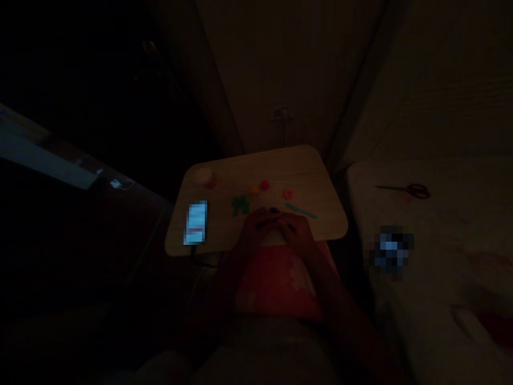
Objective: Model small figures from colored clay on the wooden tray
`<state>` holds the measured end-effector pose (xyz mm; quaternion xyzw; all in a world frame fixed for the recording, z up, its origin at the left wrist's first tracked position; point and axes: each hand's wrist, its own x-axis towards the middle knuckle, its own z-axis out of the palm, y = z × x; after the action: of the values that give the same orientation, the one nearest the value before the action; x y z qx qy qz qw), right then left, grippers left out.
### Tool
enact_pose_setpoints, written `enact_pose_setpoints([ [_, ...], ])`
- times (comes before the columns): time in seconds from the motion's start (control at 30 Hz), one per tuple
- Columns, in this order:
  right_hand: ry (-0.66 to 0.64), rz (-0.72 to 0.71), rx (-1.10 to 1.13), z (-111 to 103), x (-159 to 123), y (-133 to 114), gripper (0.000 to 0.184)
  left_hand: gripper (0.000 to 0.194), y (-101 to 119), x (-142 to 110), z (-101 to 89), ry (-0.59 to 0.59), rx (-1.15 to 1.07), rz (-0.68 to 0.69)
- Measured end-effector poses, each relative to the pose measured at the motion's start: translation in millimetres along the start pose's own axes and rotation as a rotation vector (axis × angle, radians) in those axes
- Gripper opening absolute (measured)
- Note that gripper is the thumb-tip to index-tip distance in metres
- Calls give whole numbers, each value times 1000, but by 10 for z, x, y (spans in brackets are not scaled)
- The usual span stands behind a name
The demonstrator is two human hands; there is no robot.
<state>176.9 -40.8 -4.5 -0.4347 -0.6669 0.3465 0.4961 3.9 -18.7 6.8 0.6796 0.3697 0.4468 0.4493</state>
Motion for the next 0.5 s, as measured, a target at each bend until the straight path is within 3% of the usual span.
enact_pose_setpoints([
  [0.2, -8, 9, -27, 0, 6, -26, 39, 29, 26, 19, -15, 77, 32, -48],
  [0.4, 94, 28, 6, 8, -26, 21, 27, 24, 30, 3, 6, 140, 51, -76],
  [0.5, 78, 51, 17, 23, -39, 39, 32, 20, 14, -3, 14, 148, 49, -88],
])
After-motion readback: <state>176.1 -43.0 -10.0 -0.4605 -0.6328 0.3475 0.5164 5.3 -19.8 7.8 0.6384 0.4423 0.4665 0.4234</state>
